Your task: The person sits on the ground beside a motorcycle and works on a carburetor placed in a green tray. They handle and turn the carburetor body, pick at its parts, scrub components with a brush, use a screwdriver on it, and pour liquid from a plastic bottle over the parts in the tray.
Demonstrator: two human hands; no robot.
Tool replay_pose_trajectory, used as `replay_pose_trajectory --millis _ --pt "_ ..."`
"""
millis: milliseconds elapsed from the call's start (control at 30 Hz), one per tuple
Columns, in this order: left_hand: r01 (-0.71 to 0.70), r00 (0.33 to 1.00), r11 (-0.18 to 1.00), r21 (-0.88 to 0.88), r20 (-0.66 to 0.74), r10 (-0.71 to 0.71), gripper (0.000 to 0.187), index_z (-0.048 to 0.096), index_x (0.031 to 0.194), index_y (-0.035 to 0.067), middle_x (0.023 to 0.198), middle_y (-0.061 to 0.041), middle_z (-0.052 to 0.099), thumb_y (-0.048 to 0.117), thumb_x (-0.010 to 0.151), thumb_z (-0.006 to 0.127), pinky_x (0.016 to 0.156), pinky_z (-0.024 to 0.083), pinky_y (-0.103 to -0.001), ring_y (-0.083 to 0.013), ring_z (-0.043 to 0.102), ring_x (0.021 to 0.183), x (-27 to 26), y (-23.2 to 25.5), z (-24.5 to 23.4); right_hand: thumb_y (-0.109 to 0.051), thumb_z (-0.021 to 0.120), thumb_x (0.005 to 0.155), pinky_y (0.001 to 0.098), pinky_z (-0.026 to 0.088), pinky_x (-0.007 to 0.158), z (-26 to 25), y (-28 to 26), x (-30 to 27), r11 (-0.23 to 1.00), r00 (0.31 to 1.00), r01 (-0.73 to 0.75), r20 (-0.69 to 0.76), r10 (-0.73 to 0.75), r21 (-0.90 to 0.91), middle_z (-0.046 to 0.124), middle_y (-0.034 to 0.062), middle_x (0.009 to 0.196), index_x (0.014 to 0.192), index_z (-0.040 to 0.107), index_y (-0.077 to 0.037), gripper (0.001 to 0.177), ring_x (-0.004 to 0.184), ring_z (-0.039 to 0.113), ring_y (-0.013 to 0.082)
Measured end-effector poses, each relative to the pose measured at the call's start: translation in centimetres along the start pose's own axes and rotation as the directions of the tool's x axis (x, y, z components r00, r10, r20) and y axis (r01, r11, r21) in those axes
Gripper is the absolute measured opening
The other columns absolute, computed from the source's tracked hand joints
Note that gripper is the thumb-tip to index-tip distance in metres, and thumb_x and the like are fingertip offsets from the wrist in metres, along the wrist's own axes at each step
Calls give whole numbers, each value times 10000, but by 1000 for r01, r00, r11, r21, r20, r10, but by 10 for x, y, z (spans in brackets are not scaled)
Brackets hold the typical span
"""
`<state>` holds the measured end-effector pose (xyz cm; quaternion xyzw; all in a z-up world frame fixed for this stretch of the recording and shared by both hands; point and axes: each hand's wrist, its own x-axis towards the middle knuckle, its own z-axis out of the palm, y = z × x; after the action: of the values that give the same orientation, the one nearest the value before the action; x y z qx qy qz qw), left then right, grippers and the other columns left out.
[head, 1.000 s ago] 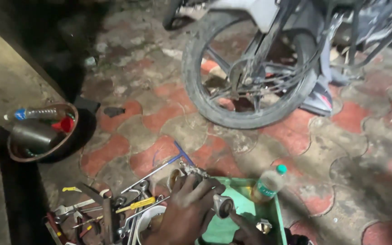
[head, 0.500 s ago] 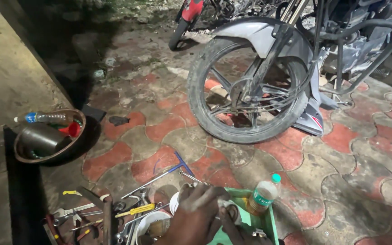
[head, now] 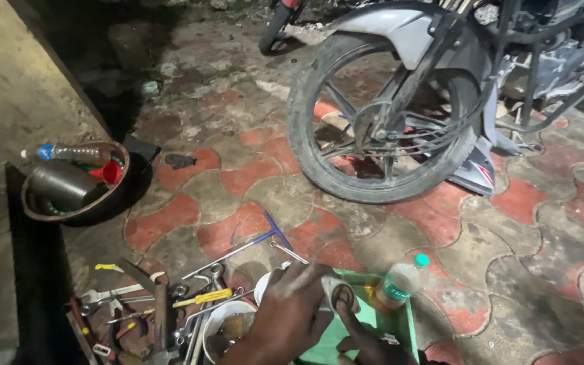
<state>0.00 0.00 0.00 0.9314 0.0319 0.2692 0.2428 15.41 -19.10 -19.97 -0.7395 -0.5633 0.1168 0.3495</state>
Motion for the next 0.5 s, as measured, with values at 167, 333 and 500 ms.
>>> replay_pose_trajectory --millis 167,333,500 --pt "341 940 935 -98 24 -340 480 632 1208 67 1063 -152 662 186 764 772 830 535 -484 -391 651 992 9 -5 -12 -143 745 896 276 615 579 1 33 -20 858 967 -128 -131 220 497 816 33 875 1158 804 -119 270 585 729 110" --pt "379 896 836 -397 -67 -438 346 661 1199 78 1057 -83 749 226 897 743 845 568 -354 -210 739 964 10 -29 -25 -228 885 845 274 508 650 20 110 -53 919 878 -376 -269 395 121 633 58 717 786 648 -26 317 612 557 133" --pt "364 792 640 -677 -138 -595 301 678 1154 47 967 -42 728 190 896 737 739 561 -291 -111 668 835 12 -49 -35 -48 719 836 325 514 597 3 45 -11 496 785 -407 15 620 768 710 30 831 897 697 -6 78 686 630 147"
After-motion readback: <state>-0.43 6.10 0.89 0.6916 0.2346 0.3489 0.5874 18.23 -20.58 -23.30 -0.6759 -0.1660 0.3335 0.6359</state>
